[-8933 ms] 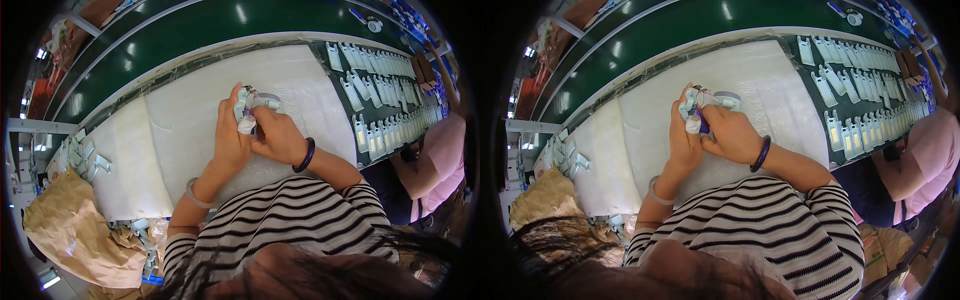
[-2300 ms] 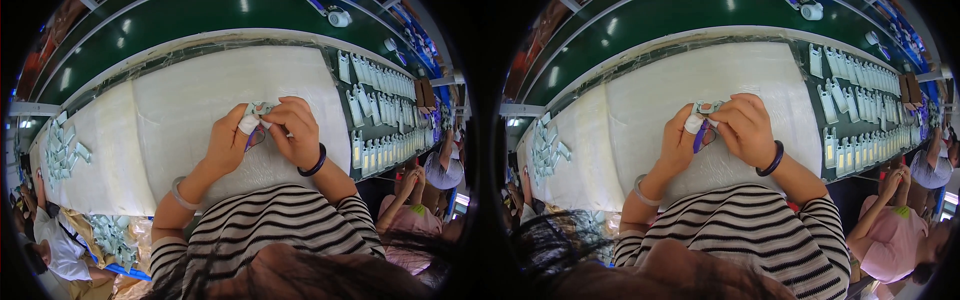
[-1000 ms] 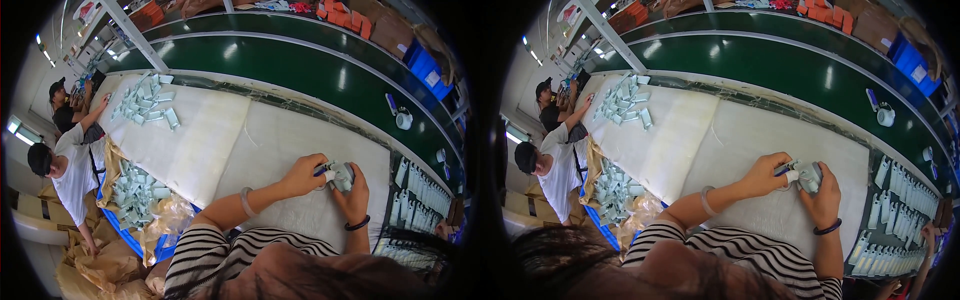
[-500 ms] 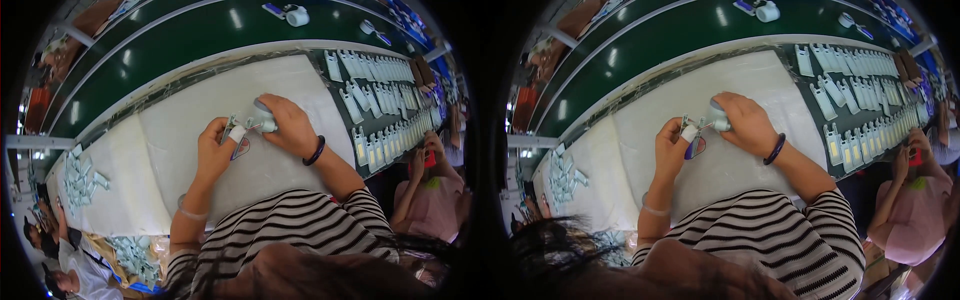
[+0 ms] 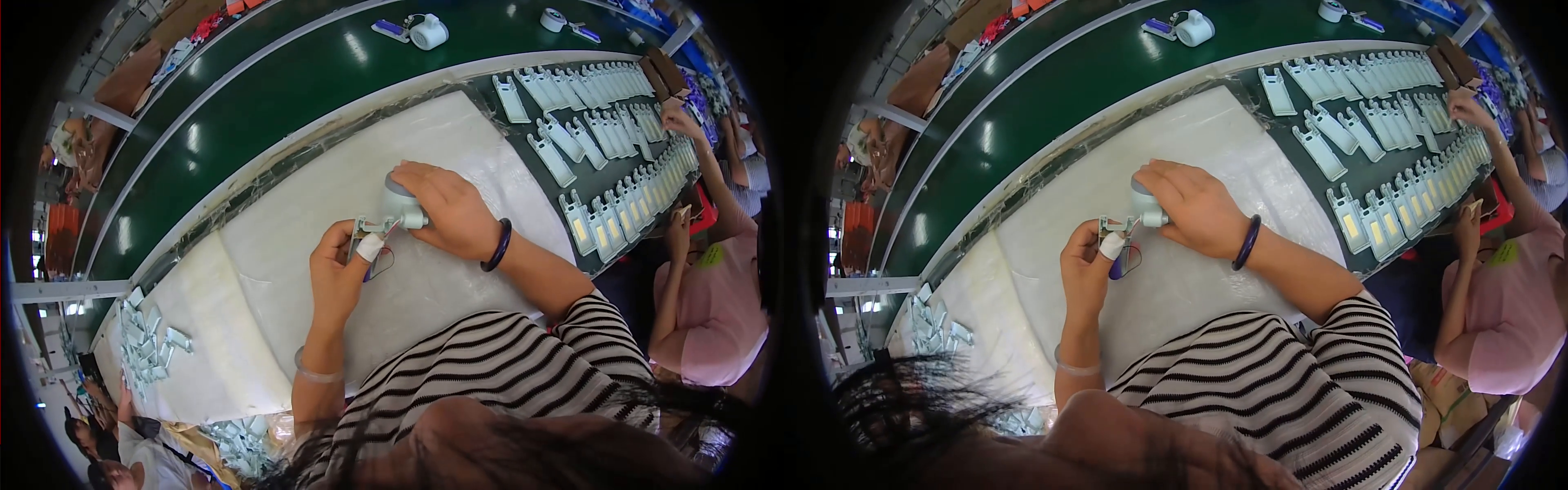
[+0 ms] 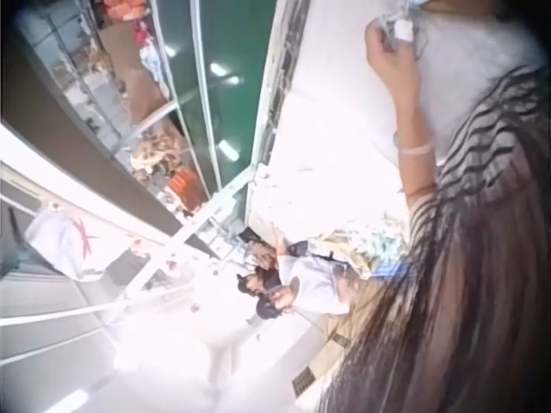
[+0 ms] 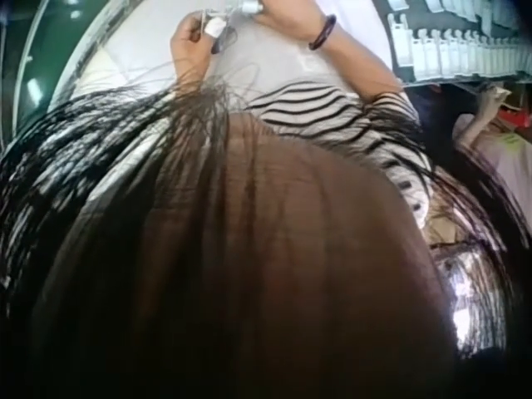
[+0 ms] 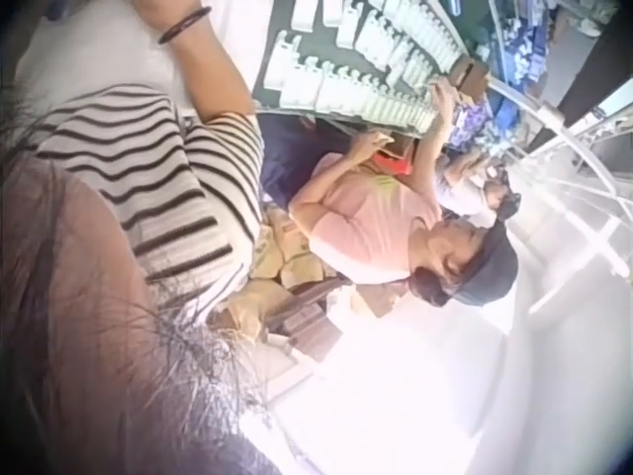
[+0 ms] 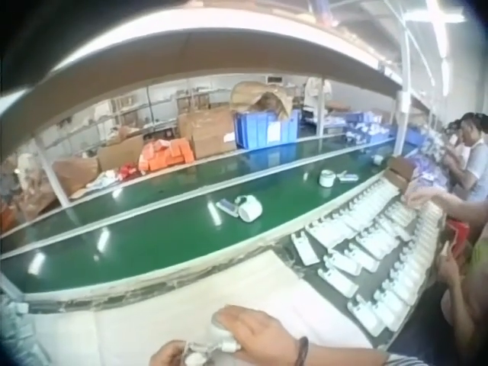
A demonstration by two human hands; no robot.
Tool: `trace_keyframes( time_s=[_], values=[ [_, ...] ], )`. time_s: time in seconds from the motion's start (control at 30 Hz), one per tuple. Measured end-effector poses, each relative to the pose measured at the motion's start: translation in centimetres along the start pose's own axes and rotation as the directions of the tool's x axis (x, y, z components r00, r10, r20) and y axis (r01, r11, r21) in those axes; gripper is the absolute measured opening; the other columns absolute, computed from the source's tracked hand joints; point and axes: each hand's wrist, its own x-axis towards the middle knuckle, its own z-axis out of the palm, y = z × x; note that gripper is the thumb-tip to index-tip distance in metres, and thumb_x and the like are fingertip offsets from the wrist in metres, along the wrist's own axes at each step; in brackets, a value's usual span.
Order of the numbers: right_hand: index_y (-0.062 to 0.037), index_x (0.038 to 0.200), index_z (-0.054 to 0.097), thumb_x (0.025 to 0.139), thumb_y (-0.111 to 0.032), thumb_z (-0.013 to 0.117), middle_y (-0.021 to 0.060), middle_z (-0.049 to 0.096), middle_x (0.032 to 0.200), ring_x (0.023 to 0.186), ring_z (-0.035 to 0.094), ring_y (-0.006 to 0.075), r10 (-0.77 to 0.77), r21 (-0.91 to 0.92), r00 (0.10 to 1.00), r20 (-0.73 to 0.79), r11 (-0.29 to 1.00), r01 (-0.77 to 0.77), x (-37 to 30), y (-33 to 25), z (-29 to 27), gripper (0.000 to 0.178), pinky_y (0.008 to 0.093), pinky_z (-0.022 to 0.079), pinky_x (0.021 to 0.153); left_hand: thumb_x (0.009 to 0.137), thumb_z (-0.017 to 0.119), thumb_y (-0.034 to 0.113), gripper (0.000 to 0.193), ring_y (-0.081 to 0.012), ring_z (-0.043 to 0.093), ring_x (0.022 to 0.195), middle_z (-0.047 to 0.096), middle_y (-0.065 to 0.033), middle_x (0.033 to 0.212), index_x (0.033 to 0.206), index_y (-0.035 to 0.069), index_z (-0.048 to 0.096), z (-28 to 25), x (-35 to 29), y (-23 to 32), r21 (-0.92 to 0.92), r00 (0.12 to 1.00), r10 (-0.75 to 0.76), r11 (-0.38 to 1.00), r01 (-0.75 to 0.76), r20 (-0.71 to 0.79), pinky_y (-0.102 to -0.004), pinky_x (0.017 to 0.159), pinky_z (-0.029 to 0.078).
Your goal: The person assembles electronic battery packs by connecting a battery unit to circuit components and securing them with adhesive tape from a tape dispenser.
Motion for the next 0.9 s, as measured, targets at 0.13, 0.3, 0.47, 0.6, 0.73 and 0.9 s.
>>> trace_keyframes(
  time_s=[0.13,0.3,0.47,0.6,0.73,0.9],
  values=[
    [-0.0019,0.126,0.049,0.062,-0.007,0.077,0.0176,0.055,0.125,0.113,0.055,0.0323,-0.052,-0.016,0.998,-0.042,0.999,0.052,0.19,-0.09,-0.28,0.07,0.0375,0.045,0.094,0.088,0.066,0.009,0.023,-0.0143,0.063,0.085,0.063,-0.0065,0.096,0.105,-0.003,0.057,-0.04,-0.03,-0.04,-0.031,0.999,-0.001,1.0,0.003,0.037,-0.0266,0.077,0.051],
    [0.0009,0.132,0.042,0.061,-0.008,0.079,0.019,0.054,0.128,0.114,0.055,0.0336,-0.028,-0.032,0.994,-0.104,0.999,0.025,-0.01,-0.04,0.04,0.08,0.038,0.044,0.094,0.088,0.066,0.008,0.023,-0.0139,0.063,0.086,0.063,-0.0061,0.097,0.106,-0.002,0.056,0.38,-0.04,0.0,-0.113,0.997,-0.064,0.991,0.068,0.034,-0.0254,0.075,0.05],
    [0.0026,0.136,0.036,0.06,-0.006,0.08,0.0199,0.053,0.129,0.115,0.054,0.0351,-0.025,-0.016,0.989,-0.149,1.0,0.023,-0.04,0.06,0.16,0.088,0.0395,0.043,0.096,0.088,0.066,0.014,0.024,-0.0193,0.066,0.085,0.063,-0.0077,0.098,0.105,0.001,0.056,0.33,0.0,-0.5,-0.058,0.999,-0.013,0.998,0.015,0.038,-0.0284,0.075,0.05],
    [0.003,0.136,0.034,0.057,-0.003,0.08,0.0205,0.052,0.13,0.115,0.054,0.036,-0.041,-0.007,0.988,-0.146,0.999,0.04,0.07,0.04,-0.02,0.092,0.04,0.043,0.096,0.088,0.066,0.015,0.024,-0.0186,0.066,0.086,0.064,-0.008,0.098,0.105,0.001,0.056,0.32,0.1,-0.62,-0.061,1.0,-0.015,0.998,0.016,0.018,-0.0269,0.075,0.05],
    [0.003,0.137,0.034,0.056,-0.002,0.08,0.0208,0.051,0.131,0.115,0.053,0.0363,-0.057,0.007,0.987,-0.152,0.998,0.059,-0.01,0.27,0.4,0.093,0.0402,0.044,0.096,0.088,0.065,0.014,0.024,-0.018,0.065,0.087,0.064,-0.0081,0.098,0.106,0.0,0.056,0.13,0.08,-0.79,-0.008,0.999,0.018,1.0,-0.017,0.046,-0.0264,0.075,0.05],
    [0.003,0.136,0.034,0.056,-0.002,0.08,0.0205,0.051,0.131,0.116,0.053,0.0361,-0.055,0.003,0.987,-0.15,0.998,0.056,0.04,0.19,0.19,0.093,0.0401,0.044,0.096,0.088,0.065,0.007,0.023,-0.0119,0.061,0.09,0.064,-0.005,0.099,0.108,0.0,0.056,0.24,-0.02,-0.59,-0.086,0.998,0.008,0.996,-0.002,0.064,-0.0244,0.08,0.047]
  ],
)
